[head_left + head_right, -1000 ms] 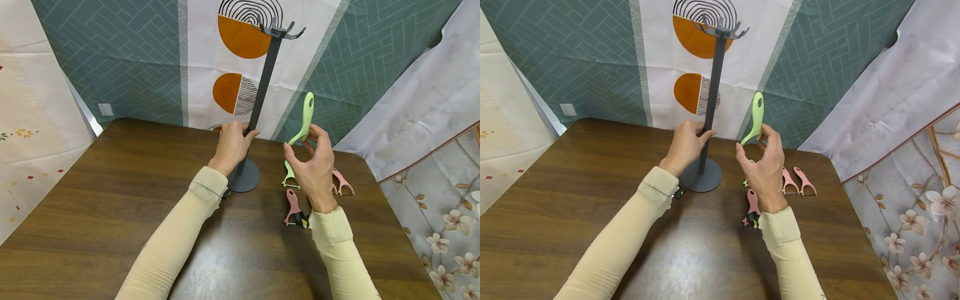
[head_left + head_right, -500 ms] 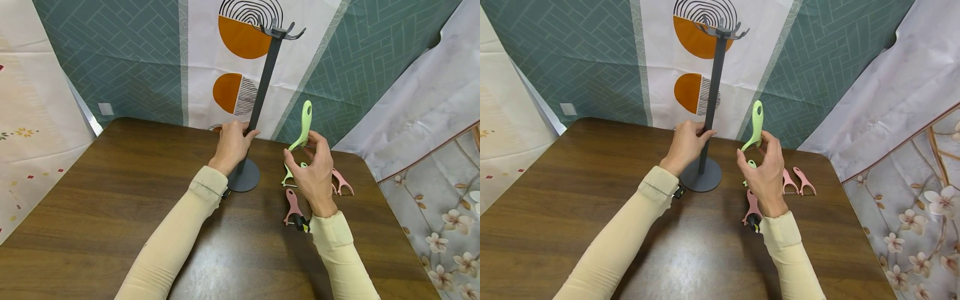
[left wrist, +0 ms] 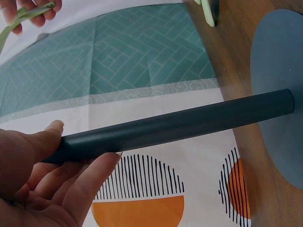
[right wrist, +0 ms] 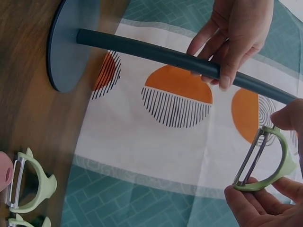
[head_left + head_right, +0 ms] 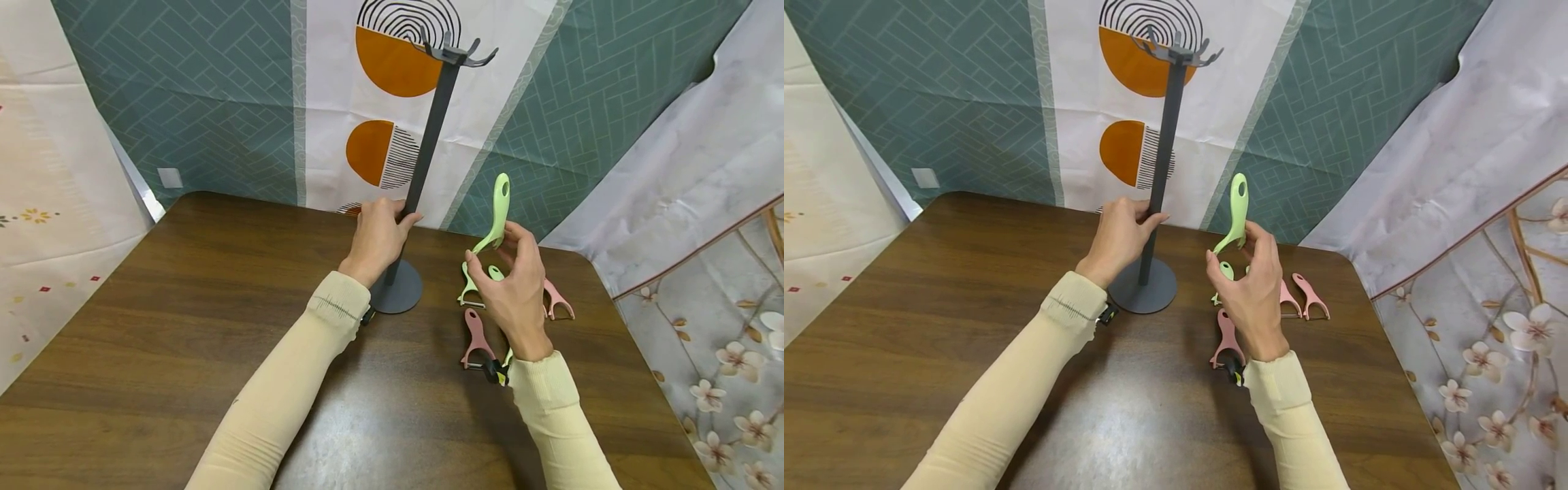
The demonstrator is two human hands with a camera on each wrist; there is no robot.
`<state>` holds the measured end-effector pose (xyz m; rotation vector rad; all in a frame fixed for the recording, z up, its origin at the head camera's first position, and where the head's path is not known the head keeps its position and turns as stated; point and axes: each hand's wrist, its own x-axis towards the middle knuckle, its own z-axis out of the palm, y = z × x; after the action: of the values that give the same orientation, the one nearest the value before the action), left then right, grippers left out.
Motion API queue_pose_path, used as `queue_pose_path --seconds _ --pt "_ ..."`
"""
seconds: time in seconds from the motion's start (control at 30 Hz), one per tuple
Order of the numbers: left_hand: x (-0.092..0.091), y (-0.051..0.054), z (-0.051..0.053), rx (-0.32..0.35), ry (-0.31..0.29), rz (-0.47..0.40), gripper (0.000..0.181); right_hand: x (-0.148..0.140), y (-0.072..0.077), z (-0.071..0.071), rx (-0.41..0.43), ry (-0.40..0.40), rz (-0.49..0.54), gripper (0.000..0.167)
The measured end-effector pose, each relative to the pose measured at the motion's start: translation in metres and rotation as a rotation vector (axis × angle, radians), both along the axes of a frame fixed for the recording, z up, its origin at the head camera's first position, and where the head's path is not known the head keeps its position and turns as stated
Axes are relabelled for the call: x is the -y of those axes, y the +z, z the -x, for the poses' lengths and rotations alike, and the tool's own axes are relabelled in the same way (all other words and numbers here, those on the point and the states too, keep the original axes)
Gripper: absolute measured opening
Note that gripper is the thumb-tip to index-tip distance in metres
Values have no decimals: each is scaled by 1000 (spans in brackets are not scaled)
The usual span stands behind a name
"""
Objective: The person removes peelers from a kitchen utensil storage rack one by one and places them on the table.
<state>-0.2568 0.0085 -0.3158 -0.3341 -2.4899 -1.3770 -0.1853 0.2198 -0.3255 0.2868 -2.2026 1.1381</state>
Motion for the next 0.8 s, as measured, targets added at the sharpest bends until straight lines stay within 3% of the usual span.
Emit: queue_pose_path --seconds 0.8 --pt "1 1 -1 -17 -3 1 24 -20 -16 -6 48 -35 -49 57"
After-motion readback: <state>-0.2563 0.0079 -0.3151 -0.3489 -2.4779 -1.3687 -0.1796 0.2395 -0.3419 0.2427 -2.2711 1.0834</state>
